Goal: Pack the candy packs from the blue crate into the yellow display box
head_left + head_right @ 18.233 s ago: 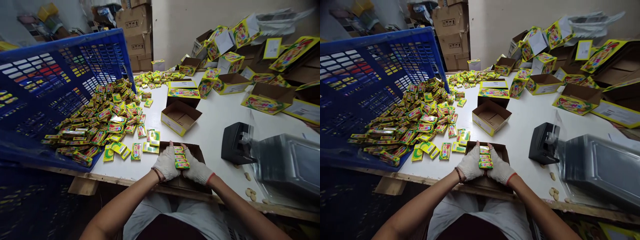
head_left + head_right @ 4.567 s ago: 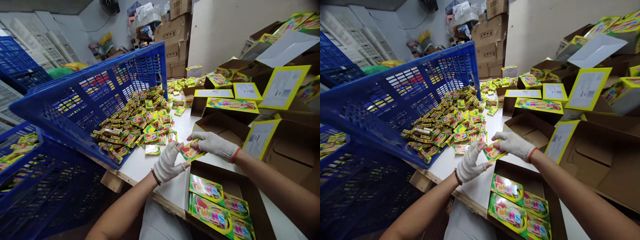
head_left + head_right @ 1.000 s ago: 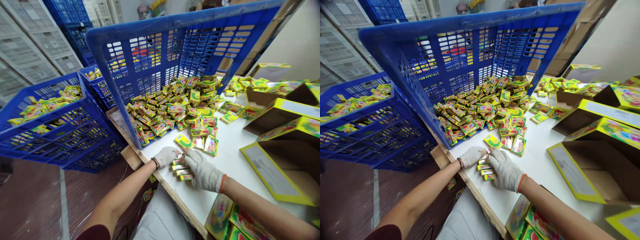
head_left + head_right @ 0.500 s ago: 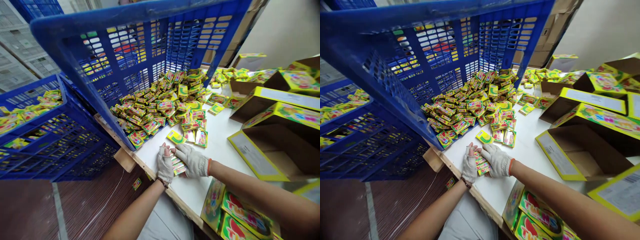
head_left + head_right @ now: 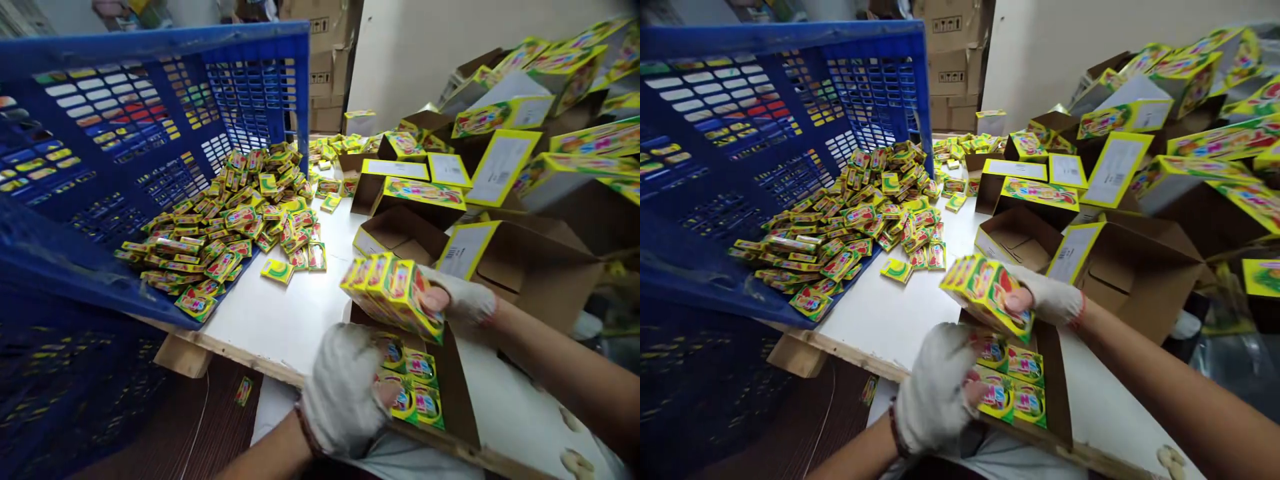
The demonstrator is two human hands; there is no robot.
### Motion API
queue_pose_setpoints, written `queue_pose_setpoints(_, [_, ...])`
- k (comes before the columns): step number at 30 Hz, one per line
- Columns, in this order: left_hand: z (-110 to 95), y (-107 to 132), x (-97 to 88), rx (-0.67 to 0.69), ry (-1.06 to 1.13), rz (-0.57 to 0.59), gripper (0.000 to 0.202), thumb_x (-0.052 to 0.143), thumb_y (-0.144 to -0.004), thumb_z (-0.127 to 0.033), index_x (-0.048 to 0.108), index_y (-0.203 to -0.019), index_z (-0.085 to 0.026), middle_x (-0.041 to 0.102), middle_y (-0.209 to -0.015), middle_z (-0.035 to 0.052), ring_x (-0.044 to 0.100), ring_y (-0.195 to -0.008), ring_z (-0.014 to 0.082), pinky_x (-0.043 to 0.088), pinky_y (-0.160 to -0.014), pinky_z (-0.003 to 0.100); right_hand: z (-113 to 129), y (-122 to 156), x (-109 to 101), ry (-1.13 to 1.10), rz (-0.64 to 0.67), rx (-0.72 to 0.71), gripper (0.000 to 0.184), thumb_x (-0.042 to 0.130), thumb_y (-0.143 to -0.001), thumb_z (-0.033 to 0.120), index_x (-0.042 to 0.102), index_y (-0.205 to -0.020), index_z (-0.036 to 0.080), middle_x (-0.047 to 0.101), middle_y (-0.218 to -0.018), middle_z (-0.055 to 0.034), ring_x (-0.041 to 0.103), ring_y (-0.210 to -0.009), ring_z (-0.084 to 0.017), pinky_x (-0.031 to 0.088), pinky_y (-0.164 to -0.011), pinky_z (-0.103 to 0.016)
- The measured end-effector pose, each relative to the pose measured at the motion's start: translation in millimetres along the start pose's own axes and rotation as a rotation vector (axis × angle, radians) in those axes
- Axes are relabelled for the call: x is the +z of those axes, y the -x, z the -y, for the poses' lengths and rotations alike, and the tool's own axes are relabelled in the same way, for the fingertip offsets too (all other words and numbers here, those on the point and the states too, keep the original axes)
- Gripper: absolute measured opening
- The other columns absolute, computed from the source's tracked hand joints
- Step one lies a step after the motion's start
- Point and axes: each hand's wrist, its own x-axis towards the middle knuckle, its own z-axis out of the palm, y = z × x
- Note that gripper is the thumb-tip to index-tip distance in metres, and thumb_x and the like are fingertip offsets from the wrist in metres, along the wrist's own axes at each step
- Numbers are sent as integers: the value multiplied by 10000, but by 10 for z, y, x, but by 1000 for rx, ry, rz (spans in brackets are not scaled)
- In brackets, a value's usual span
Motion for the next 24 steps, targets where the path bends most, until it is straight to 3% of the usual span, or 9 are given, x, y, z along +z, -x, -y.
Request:
queue_pose_setpoints(1, [-109, -49, 108, 34, -59, 78, 460, 453, -954, -543, 641, -1210, -211, 662, -1184, 113, 601, -1145, 314, 500, -1034, 534, -77, 145, -60, -26, 22, 55, 920, 788, -531, 719, 613, -1260, 185, 711, -1052, -105, 685, -923, -292, 567, -753, -355])
queue_pose_setpoints(4, [-247, -97, 377, -35, -259, 203, 541, 550, -906, -559, 609, -1278, -172, 644, -1249, 128, 570, -1208, 358, 437, -1109, 585, -312, 364, -201, 16, 0, 149, 876, 822, -553, 623, 617, -1280, 180, 718, -1080, -96, 686, -958, -293, 566, -822, -361])
queue_pose_setpoints(8, [-201, 38, 529, -30, -384, 185, 555, 568, -909, -520, 584, -1332, -160, 627, -1322, 125, 541, -1286, 345, 419, -1160, 530, -431, 326, -273, 259, -87, 204, 885, 838, -538, 546, 608, -1307, 174, 720, -1113, -82, 675, -1003, -303, 565, -846, -360])
queue_pose_setpoints(12, [-161, 161, 584, -32, -398, 149, 493, 582, -903, -530, 634, -1249, -183, 666, -1264, 101, 573, -1255, 318, 432, -1158, 523, -431, 263, -152, 498, -169, 271, 884, 863, -521, 499, 625, -1311, 183, 738, -1091, -77, 683, -985, -317, 574, -829, -369])
queue_pose_setpoints(17, [-113, 252, 683, 9, -418, 86, 623, 570, -899, -591, 599, -1332, -144, 643, -1343, 123, 548, -1306, 322, 453, -1146, 508, -531, 255, -85, 250, -17, 320, 811, 782, -663, 582, 609, -1358, 201, 746, -1121, -55, 691, -1027, -304, 578, -860, -387])
queue_pose_setpoints(24, [-95, 275, 702, 17, -416, 71, 691, 550, -912, -580, 541, -1409, -100, 596, -1435, 144, 540, -1335, 313, 469, -1138, 502, -701, 20, -239, 84, 29, 348, 725, 807, -594, 579, 698, -1169, 151, 759, -937, -44, 701, -825, -222, 564, -743, -313])
